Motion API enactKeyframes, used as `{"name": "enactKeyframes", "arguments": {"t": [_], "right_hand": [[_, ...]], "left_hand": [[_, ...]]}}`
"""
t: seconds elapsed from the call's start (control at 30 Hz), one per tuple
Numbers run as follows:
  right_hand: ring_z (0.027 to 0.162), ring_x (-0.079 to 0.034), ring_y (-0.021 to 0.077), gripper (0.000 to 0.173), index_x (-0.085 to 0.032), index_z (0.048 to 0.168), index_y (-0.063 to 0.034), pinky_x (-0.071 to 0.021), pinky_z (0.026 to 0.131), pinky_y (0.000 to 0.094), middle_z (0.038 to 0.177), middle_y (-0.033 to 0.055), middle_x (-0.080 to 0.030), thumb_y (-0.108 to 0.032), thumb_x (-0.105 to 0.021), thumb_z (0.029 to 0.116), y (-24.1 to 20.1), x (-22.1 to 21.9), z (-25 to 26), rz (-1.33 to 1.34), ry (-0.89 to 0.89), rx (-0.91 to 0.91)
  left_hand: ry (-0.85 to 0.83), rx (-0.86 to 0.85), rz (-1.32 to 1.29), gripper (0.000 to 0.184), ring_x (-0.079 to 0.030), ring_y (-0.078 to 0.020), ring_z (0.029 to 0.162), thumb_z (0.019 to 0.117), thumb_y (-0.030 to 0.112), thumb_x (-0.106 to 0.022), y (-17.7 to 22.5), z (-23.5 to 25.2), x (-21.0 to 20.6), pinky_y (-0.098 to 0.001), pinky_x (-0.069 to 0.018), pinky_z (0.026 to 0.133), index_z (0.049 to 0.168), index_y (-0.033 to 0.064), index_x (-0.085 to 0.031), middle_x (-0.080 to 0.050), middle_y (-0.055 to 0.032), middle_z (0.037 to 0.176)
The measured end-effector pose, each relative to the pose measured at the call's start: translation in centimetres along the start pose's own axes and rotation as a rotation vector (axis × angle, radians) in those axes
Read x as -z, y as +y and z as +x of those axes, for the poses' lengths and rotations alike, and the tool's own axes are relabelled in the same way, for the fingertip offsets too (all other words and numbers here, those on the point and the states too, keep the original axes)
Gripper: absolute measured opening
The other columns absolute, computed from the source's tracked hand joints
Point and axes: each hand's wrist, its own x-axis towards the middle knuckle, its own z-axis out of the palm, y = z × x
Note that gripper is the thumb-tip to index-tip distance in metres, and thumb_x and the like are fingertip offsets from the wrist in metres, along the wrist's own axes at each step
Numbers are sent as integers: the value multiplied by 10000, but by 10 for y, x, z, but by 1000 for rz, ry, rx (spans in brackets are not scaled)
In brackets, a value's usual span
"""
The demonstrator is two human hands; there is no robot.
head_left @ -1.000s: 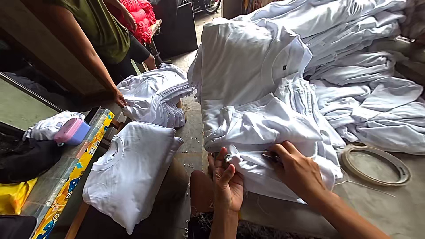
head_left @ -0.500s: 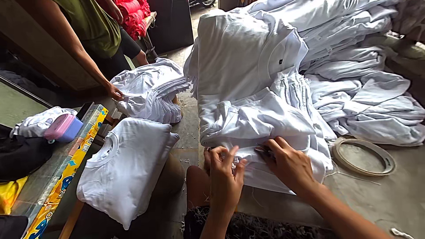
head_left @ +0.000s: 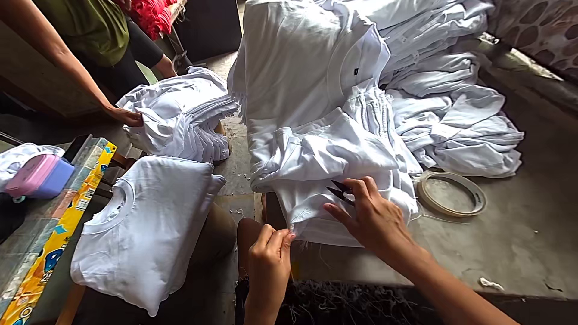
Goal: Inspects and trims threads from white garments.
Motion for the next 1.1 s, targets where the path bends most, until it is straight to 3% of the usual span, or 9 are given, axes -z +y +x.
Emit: {"name": "enactKeyframes", "arguments": {"t": [0.1, 0.23, 0.37, 0.5, 0.6, 0.77, 0.9, 1.0, 1.1], "right_hand": [[747, -640, 279, 377, -618, 1145, 70, -515, 656, 411, 916, 186, -649, -270, -496, 1036, -16, 9, -21, 126, 67, 80], [652, -601, 119, 256, -603, 1105, 33, -506, 594, 258, 773, 69, -625, -194, -505, 1036, -28, 6, -43, 333, -51, 102], [632, -571, 99, 230, -606, 1077, 9, -477, 586, 230, 754, 48, -613, -195, -516, 1022, -31, -6, -56, 342, -94, 82], [601, -589, 109, 197, -608, 1039, -16, -474, 544, 235, 718, 43, -620, -189, -521, 1007, -40, -12, -59, 321, -105, 121], [585, -573, 98, 191, -602, 1036, -14, -453, 524, 221, 714, 43, -615, -184, -519, 1012, -46, -17, -54, 340, -106, 141], [535, -523, 93, 198, -604, 1024, -11, -408, 491, 218, 677, 29, -583, -181, -502, 1018, -53, -19, -44, 286, -83, 145], [513, -482, 83, 284, -590, 1013, -3, -390, 484, 214, 635, 17, -532, -239, -443, 1075, -51, -16, -42, 285, -41, 98], [680, -563, 42, 265, -551, 1086, -9, -466, 619, 158, 862, 79, -610, -272, -565, 1056, -46, -8, -26, 397, 35, 85], [692, -566, 37, 256, -623, 1096, -6, -484, 589, 163, 1189, 164, -592, -238, -650, 991, -42, -5, 1, 407, -44, 121]], "left_hand": [[-75, 74, -157, 232, -602, -44, 757, 949, 193, -665, -8, -2, 3, -134, -501, 696, 858, -7, -740, -639, -100, 867], [-165, 261, -658, 257, -643, -10, 962, 1014, 158, -514, -7, -7, -6, -161, -577, 758, 844, -17, -592, -581, -107, 1184], [-89, 363, -1010, 253, -717, -73, 818, 1069, 210, -483, -2, -16, -14, -233, -626, 682, 857, 140, -601, -681, 7, 1062], [-15, 318, -1048, 203, -675, -52, 932, 1042, 255, -569, -1, -16, -15, -209, -592, 802, 903, 164, -686, -651, 36, 1083], [-4, 246, -910, 193, -609, 26, 1027, 1041, 247, -571, 3, -16, -15, -129, -520, 854, 927, 149, -692, -637, 73, 1098], [-7, 145, -629, 192, -599, 31, 948, 996, 183, -634, 5, -17, -16, -96, -511, 817, 874, 37, -664, -616, -16, 988], [-33, 163, -659, 471, -585, 24, 988, 1100, 450, -329, 3, -16, -11, -137, -481, 858, 907, 115, -598, -605, 48, 970], [-24, 396, -856, 641, -680, -1, 925, 1021, 636, -330, 1, -11, -14, -213, -575, 821, 1169, 91, -635, -711, 95, 972], [-53, 388, -613, 366, -627, 36, 770, 1007, 259, -608, 6, -4, -22, -131, -549, 694, 1086, -94, -664, -652, 11, 872]]}}
